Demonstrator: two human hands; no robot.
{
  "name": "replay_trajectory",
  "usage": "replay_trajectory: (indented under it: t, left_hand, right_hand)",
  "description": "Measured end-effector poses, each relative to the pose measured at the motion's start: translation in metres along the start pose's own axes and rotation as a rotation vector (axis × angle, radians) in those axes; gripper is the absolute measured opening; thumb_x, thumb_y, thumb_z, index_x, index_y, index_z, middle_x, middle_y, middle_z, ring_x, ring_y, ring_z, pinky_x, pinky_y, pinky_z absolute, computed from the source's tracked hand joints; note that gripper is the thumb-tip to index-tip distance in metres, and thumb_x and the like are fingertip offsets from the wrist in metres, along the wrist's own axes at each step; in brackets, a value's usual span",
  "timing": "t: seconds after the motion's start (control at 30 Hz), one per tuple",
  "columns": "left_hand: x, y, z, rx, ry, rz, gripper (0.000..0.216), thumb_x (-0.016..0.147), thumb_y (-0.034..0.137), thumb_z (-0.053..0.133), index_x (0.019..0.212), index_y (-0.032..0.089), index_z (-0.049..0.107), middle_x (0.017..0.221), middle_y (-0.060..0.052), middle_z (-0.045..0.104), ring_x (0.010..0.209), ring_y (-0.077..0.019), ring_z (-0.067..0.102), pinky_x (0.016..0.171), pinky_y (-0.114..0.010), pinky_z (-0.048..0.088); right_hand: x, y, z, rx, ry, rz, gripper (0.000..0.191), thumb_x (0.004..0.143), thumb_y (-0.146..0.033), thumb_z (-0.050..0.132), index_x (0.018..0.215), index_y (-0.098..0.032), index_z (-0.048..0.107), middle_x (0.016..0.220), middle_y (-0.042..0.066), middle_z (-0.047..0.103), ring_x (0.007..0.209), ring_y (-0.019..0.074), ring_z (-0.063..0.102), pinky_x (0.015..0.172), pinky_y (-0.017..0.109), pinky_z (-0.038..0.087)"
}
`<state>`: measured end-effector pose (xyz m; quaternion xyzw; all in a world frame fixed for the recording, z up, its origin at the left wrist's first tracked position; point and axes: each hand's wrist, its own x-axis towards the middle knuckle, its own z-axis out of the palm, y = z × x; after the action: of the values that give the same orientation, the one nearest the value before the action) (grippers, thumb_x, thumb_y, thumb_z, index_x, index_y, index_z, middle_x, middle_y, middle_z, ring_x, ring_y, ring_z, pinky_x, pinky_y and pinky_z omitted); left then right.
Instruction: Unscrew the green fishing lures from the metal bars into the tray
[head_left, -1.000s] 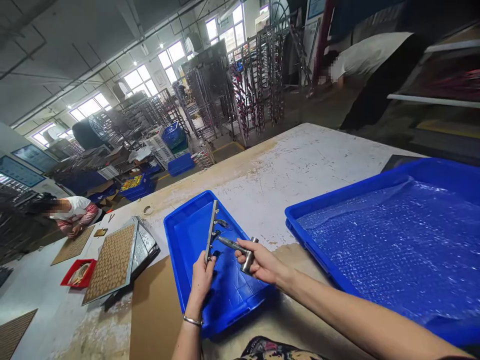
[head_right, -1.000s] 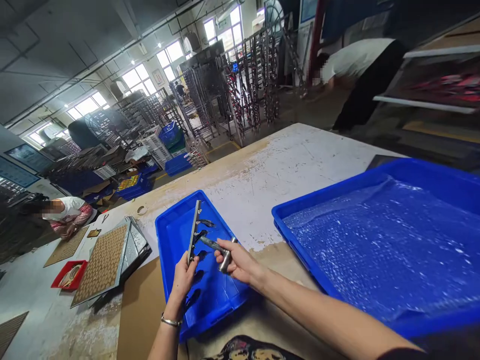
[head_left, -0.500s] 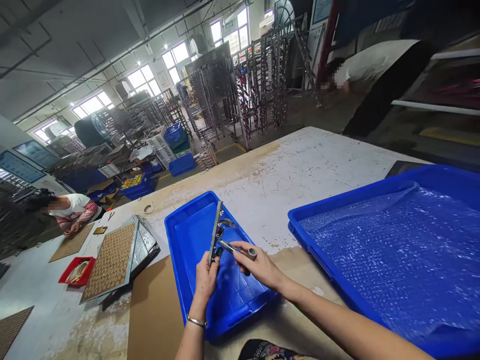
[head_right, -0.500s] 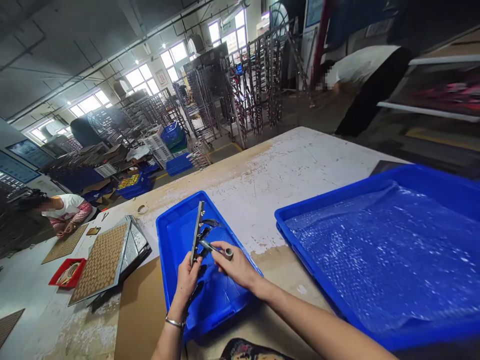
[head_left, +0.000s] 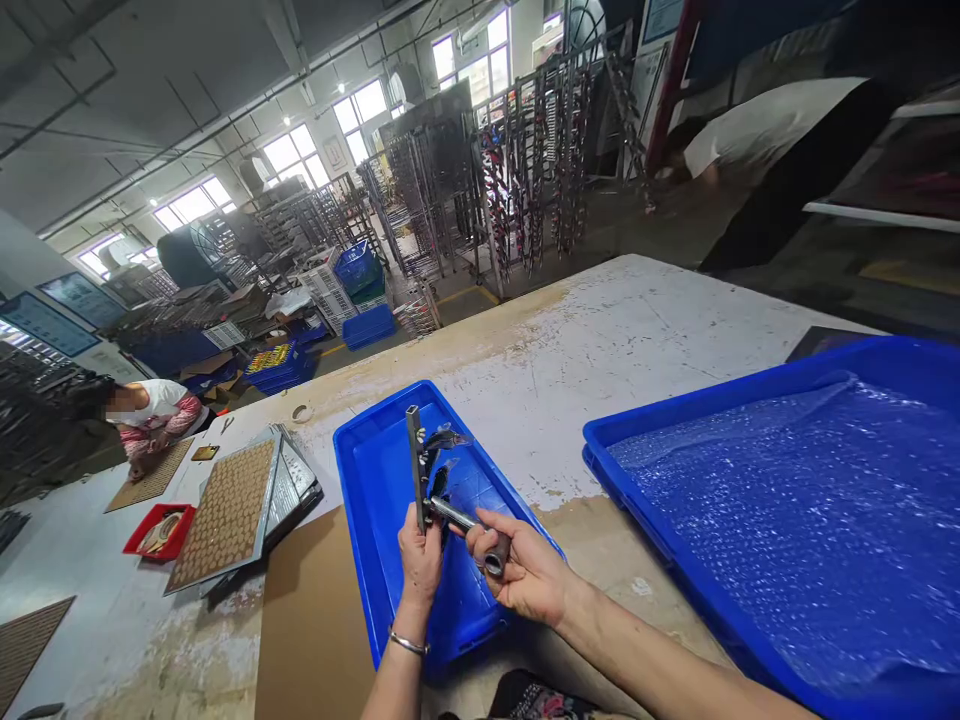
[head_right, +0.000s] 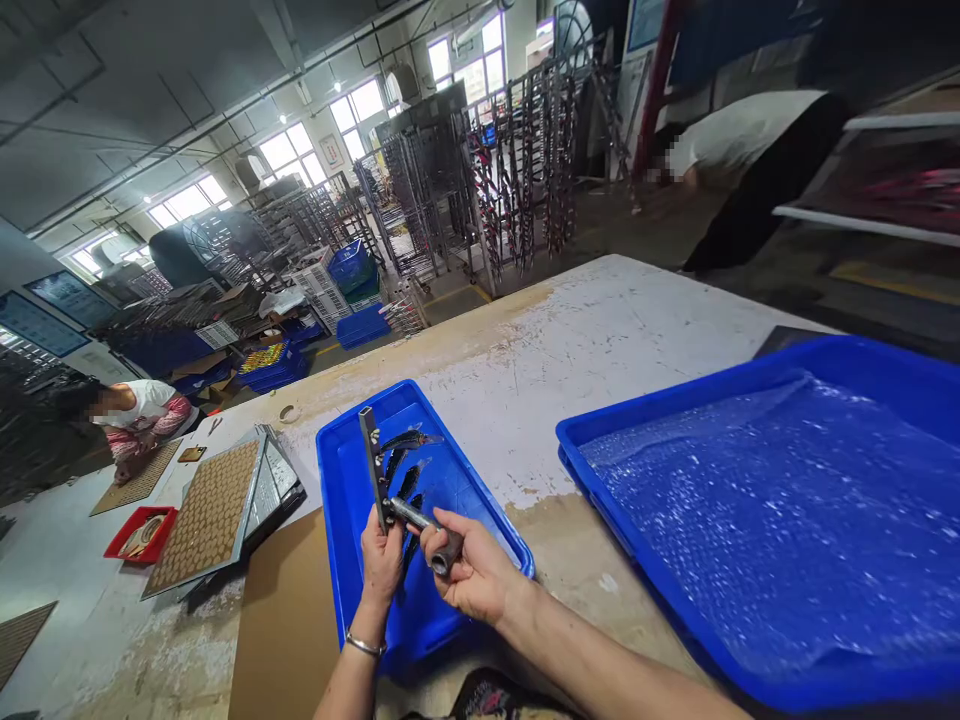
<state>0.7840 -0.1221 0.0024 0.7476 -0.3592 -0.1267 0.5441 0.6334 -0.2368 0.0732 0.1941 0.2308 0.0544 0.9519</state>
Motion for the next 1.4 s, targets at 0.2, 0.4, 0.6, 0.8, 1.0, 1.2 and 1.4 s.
replay_trajectory:
  t: [0.2, 0.4, 0.6, 0.8, 1.0, 1.2, 1.4]
  left_hand:
    - [0.000, 0.008, -0.002, 0.070, -0.074, 0.021, 0.027, 0.093, 0.043, 0.052, 0.080, 0.020, 0.056, 0.069, 0.003, 0.052, 0.063, -0.0130, 0.044, 0.062, -0.024, 0.038]
    - [0.010, 0.010, -0.010, 0.225, -0.251, -0.010, 0.024, 0.094, 0.040, 0.050, 0.086, 0.019, 0.059, 0.067, 0.004, 0.051, 0.061, -0.0130, 0.042, 0.060, -0.025, 0.033]
    - [0.019, -0.004, -0.008, 0.280, -0.261, -0.130, 0.027, 0.090, 0.043, 0.053, 0.076, 0.020, 0.053, 0.062, 0.006, 0.044, 0.059, -0.0124, 0.038, 0.057, -0.024, 0.028]
    - [0.011, -0.010, -0.007, 0.135, -0.157, -0.056, 0.034, 0.094, 0.050, 0.053, 0.082, 0.018, 0.055, 0.068, 0.005, 0.046, 0.063, -0.0121, 0.038, 0.060, -0.024, 0.031]
    - [0.010, -0.004, -0.011, 0.088, -0.178, -0.060, 0.032, 0.092, 0.049, 0.059, 0.086, 0.017, 0.060, 0.069, 0.004, 0.049, 0.063, -0.0115, 0.040, 0.060, -0.024, 0.033]
    - [0.022, -0.004, -0.021, -0.296, -0.394, -0.367, 0.053, 0.088, 0.066, 0.057, 0.099, 0.015, 0.064, 0.074, 0.000, 0.062, 0.053, -0.0097, 0.050, 0.051, -0.022, 0.037]
    - [0.025, -0.005, -0.017, -0.427, -0.288, -0.343, 0.053, 0.085, 0.065, 0.065, 0.101, 0.015, 0.064, 0.090, -0.009, 0.074, 0.065, -0.0138, 0.068, 0.057, -0.022, 0.050]
  right_hand:
    - [0.009, -0.004, -0.012, -0.496, -0.022, -0.255, 0.017, 0.098, -0.031, 0.058, 0.092, -0.014, 0.057, 0.065, -0.002, 0.056, 0.045, 0.0047, 0.052, 0.030, 0.009, 0.020]
    - [0.002, -0.043, -0.025, -1.760, -0.088, -1.039, 0.029, 0.086, -0.029, 0.069, 0.113, -0.020, 0.070, 0.080, 0.004, 0.064, 0.069, 0.0157, 0.059, 0.059, 0.025, 0.046]
    - [0.009, -0.046, -0.031, -1.574, 0.073, -0.973, 0.022, 0.090, -0.028, 0.062, 0.109, -0.020, 0.068, 0.078, 0.003, 0.062, 0.066, 0.0137, 0.058, 0.053, 0.021, 0.043]
    - [0.019, -0.025, -0.015, -0.309, 0.090, -0.140, 0.026, 0.105, -0.031, 0.040, 0.100, -0.011, 0.056, 0.060, -0.005, 0.050, 0.044, 0.0041, 0.052, 0.031, 0.008, 0.018]
    - [0.029, -0.029, -0.019, -0.785, -0.028, -0.399, 0.021, 0.099, -0.031, 0.054, 0.094, -0.012, 0.062, 0.062, -0.004, 0.055, 0.045, 0.0057, 0.051, 0.033, 0.011, 0.023]
    - [0.016, -0.040, -0.025, -1.744, -0.051, -1.137, 0.032, 0.084, -0.024, 0.071, 0.115, -0.015, 0.073, 0.086, 0.005, 0.069, 0.077, 0.0155, 0.061, 0.060, 0.020, 0.046]
    - [0.026, -0.022, -0.038, -0.925, 0.247, -0.435, 0.021, 0.098, -0.034, 0.055, 0.096, -0.015, 0.063, 0.064, -0.001, 0.058, 0.045, 0.0066, 0.050, 0.035, 0.012, 0.025]
